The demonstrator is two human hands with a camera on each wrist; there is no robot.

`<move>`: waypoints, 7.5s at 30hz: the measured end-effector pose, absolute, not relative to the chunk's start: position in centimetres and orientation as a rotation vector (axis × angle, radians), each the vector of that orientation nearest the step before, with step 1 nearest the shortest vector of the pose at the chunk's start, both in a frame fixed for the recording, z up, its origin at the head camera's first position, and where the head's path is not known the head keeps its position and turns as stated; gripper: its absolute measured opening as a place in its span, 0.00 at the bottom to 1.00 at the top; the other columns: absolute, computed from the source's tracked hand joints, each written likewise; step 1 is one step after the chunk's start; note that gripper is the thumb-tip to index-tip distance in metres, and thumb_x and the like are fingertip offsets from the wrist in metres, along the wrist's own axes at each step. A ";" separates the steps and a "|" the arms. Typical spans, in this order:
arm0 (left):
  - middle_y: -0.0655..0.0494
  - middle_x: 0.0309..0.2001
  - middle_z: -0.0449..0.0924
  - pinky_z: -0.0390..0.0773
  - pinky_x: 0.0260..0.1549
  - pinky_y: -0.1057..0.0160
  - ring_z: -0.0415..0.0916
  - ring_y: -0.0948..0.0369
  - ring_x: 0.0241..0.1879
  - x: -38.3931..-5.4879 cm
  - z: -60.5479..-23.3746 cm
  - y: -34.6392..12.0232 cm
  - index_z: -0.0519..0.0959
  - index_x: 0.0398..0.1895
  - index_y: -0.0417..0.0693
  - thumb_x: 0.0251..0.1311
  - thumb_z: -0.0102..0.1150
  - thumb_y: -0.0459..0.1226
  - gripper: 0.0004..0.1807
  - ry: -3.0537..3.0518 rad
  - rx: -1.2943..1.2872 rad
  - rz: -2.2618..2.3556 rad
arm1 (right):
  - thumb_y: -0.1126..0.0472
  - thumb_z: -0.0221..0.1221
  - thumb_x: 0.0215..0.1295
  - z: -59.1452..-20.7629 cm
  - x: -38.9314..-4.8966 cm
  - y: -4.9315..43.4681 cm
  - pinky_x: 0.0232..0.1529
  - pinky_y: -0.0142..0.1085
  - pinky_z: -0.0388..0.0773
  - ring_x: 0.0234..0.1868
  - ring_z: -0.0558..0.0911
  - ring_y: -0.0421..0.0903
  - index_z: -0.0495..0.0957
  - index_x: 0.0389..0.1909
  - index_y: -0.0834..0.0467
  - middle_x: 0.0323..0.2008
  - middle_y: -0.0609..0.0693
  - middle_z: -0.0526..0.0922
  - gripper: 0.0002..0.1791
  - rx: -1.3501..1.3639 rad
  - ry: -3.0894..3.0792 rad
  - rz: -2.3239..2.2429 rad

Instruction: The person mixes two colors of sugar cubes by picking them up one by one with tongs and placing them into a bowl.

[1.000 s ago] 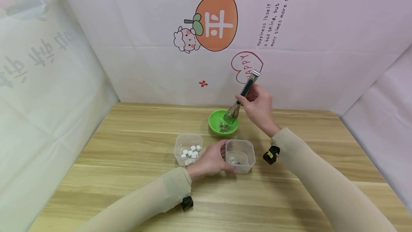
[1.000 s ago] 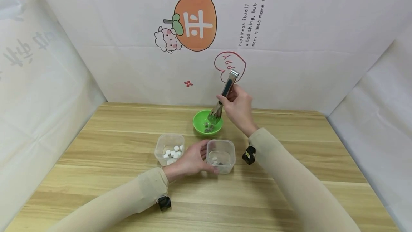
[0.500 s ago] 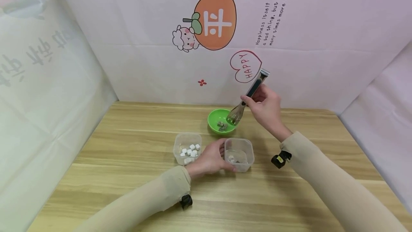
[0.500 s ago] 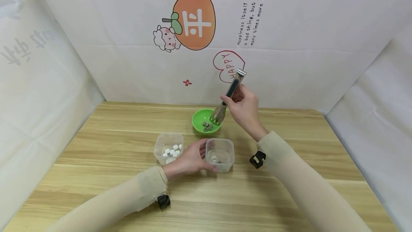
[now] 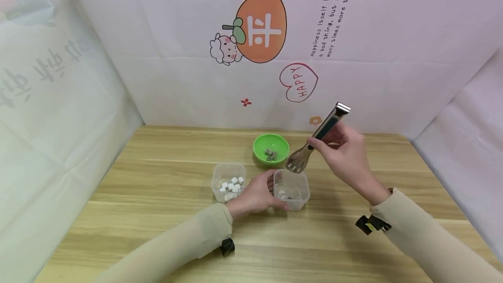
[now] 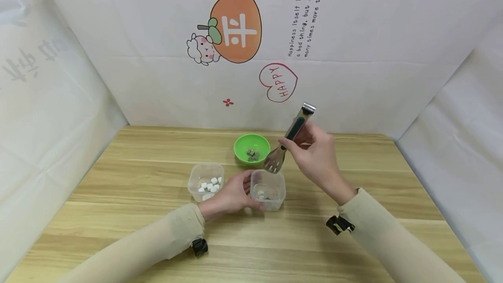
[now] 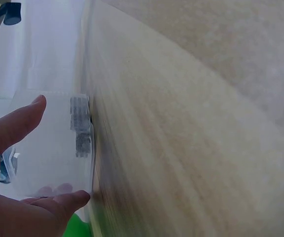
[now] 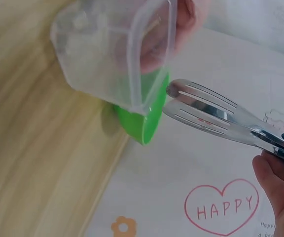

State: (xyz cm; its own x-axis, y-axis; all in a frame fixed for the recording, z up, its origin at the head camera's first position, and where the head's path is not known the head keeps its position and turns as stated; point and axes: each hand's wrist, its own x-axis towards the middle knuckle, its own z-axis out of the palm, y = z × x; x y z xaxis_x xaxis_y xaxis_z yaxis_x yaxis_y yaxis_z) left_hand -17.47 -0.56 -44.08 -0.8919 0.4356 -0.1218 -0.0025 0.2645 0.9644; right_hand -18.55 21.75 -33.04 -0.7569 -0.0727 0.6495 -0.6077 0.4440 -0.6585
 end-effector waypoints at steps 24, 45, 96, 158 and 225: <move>0.44 0.69 0.76 0.72 0.71 0.55 0.73 0.49 0.69 -17.4 -44.0 -0.7 0.66 0.76 0.40 0.40 0.86 0.26 0.56 2.209 0.405 1.636 | 0.70 0.76 0.59 -36.7 -16.7 21.3 0.29 0.33 0.88 0.28 0.88 0.43 0.81 0.37 0.55 0.29 0.43 0.88 0.14 0.841 -2.380 1.298; 0.45 0.69 0.75 0.73 0.70 0.56 0.73 0.51 0.69 -17.5 -44.4 -0.8 0.65 0.77 0.40 0.39 0.88 0.30 0.58 2.251 0.411 1.598 | 0.72 0.75 0.59 -37.1 -18.8 20.9 0.32 0.35 0.90 0.30 0.88 0.43 0.81 0.38 0.57 0.30 0.45 0.88 0.14 0.845 -2.400 1.295; 0.46 0.67 0.77 0.74 0.69 0.57 0.75 0.51 0.67 -17.3 -43.8 -0.6 0.66 0.76 0.39 0.39 0.88 0.30 0.57 2.266 0.421 1.591 | 0.71 0.75 0.59 -38.1 -19.0 21.6 0.25 0.31 0.86 0.25 0.87 0.46 0.79 0.35 0.58 0.26 0.44 0.87 0.13 0.764 -2.316 1.311; 0.45 0.65 0.78 0.75 0.67 0.59 0.75 0.51 0.67 -17.4 -44.2 -1.0 0.68 0.74 0.39 0.41 0.86 0.26 0.53 2.200 0.445 1.657 | 0.66 0.73 0.65 -34.5 -26.5 16.0 0.27 0.25 0.80 0.27 0.85 0.45 0.81 0.39 0.62 0.29 0.52 0.87 0.09 0.602 -2.247 1.263; 0.44 0.70 0.75 0.73 0.70 0.55 0.73 0.50 0.69 -17.3 -44.1 -0.6 0.65 0.77 0.40 0.40 0.88 0.30 0.57 2.256 0.429 1.590 | 0.70 0.73 0.63 -37.3 -16.6 20.6 0.32 0.37 0.89 0.30 0.88 0.46 0.77 0.39 0.59 0.29 0.47 0.87 0.13 0.735 -2.455 1.344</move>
